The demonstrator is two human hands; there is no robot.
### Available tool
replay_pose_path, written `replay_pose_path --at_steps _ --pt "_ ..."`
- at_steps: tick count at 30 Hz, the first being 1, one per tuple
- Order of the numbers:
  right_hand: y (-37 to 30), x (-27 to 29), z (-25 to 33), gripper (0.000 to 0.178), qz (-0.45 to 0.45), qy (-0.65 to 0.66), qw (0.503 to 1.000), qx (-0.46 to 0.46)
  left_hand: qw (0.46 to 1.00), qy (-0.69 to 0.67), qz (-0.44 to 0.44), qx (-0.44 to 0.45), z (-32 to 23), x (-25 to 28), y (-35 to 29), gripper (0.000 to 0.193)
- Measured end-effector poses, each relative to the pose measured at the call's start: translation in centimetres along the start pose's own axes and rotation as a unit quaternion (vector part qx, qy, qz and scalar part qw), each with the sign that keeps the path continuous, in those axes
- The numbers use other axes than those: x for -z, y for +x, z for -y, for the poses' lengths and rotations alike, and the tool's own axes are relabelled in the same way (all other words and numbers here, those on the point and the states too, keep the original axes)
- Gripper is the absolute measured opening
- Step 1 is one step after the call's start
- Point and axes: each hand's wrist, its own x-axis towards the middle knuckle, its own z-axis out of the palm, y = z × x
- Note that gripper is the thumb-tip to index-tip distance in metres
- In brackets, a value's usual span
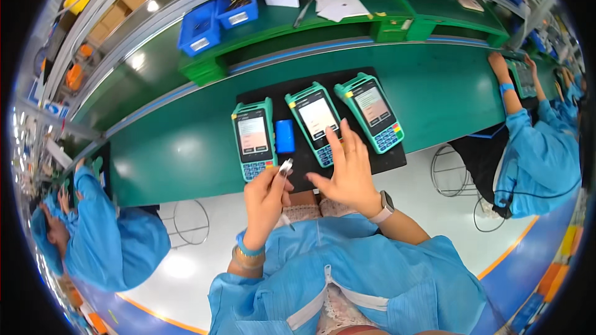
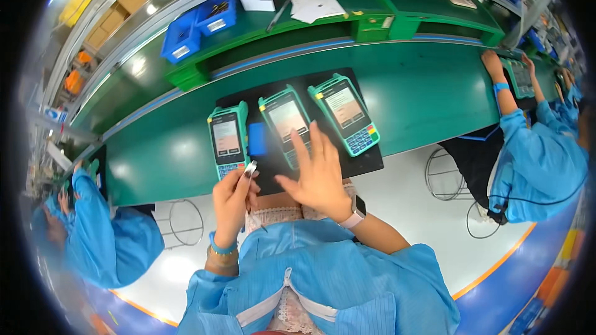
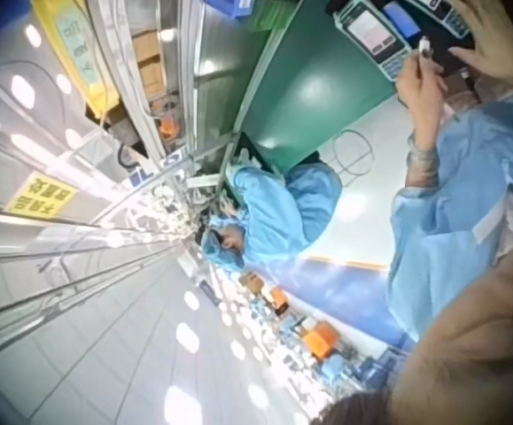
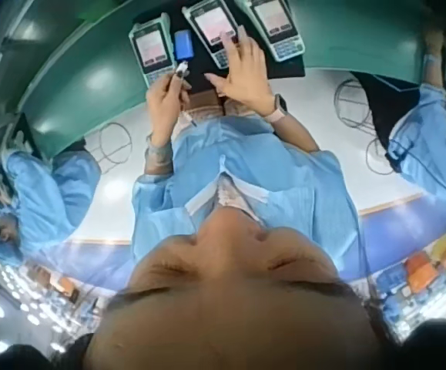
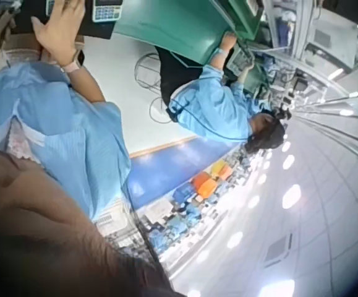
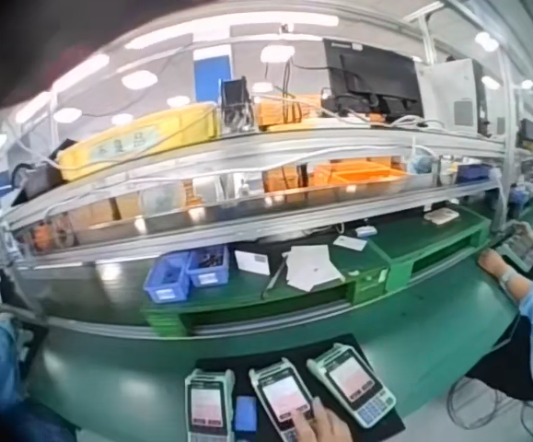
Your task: The person tests handheld payment terminals along an assembly line by tapping their touchscreens, pressing keypad buttons, and swiping cards through them before sliding the devices down the workstation to a coworker.
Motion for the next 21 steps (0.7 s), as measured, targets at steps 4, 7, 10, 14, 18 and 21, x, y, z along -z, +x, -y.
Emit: replay_pose_path --at_steps 4,7,10,14,18,21 --pt "2.0 -1.3 -0.8 0.095 -0.014 -0.053 0.998 -0.025 0.991 0.117 0.058 0.041 -0.7 0.1 2.5 0.02" --pt "2.8 -1.3 -1.3 0.098 -0.047 -0.012 0.998 -0.026 0.982 0.159 0.1 0.03 -1.8 -1.1 3.8 0.022" --pt "2.6 -1.4 -1.6 0.101 -0.069 0.04 0.996 -0.051 0.98 0.158 0.115 0.03 -2.3 -2.1 5.2 0.025" --pt "1.8 -1.7 -1.6 0.1 -0.103 0.061 0.99 -0.071 0.974 0.151 0.142 0.092 -2.3 -2.3 6.5 0.026" --pt "1.6 -1.7 -1.7 0.102 -0.078 0.062 0.992 -0.08 0.965 0.148 0.168 0.134 -2.5 -2.2 7.0 0.027" --pt "1.4 -1.7 -1.8 0.098 -0.092 0.062 0.993 -0.047 0.964 0.145 0.172 0.143 -2.9 -2.3 7.5 0.028"
